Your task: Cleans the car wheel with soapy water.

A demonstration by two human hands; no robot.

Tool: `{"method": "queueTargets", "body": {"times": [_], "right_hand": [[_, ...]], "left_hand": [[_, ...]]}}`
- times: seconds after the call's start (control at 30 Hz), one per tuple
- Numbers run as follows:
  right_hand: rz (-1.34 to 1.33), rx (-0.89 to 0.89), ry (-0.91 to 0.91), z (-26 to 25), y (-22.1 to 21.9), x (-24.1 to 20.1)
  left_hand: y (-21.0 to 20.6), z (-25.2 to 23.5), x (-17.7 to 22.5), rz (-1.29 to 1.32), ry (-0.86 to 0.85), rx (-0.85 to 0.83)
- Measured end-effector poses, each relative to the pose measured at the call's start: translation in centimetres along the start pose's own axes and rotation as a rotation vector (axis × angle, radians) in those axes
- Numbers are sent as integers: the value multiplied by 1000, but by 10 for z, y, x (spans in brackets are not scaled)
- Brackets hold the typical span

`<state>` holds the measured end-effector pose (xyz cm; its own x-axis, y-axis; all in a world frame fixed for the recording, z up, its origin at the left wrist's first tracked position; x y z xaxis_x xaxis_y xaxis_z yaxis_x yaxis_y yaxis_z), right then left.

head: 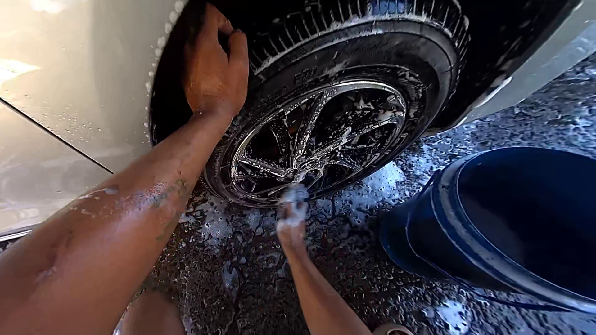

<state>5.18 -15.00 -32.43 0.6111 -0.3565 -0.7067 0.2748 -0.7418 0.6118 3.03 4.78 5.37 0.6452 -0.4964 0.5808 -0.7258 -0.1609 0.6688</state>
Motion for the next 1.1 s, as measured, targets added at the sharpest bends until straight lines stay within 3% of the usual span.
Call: {"method": "queueTargets", "body": {"times": [0.07,0.2,0.37,0.43,0.6,0.63,0.7,0.8,0.93,1.0,1.1], "right_hand": [[168,-163,52,-1,-25,-15],[290,-415,56,-28,-40,-2],[-271,-425,-210,-10,-73,-37],[-364,-449,-272,8,-71,-42],[-48,-564,-327,1,-65,-32],[-90,-551,-327,1,-70,-31],[-424,-424,-383,-11,-80,-38],[-956,-239,-620,4,-97,-59],[-1287,-290,-668,52,-101,-95],[-1367,-79,-708,52,-80,-82],[-1488,261,-722,13,-49,-42]], "left_hand": [[-1,-2,0,33,-40,-3],[0,-5,-4,53,-54,15],[0,-3,0,84,-24,-8],[1,1,0,70,-11,-13],[1,0,-1,53,-18,1],[0,3,-3,45,-13,-7],[0,0,1,33,-11,-3],[-1,0,0,12,7,1],[-2,-4,-2,55,-15,20],[-1,-2,-3,68,-10,15],[2,-3,-3,36,30,6]]}}
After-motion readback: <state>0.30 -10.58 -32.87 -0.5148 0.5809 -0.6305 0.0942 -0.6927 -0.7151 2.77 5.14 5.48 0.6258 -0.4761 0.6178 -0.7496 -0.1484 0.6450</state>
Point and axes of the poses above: each hand's wrist, its own z-axis away from the middle knuckle, its own y-axis out of the back of the hand, x = y × z, the point moved 6 cm from there along -z, towards the middle knuckle, and after that the axes turned 15 degrees about y, right-handed, at the moved point
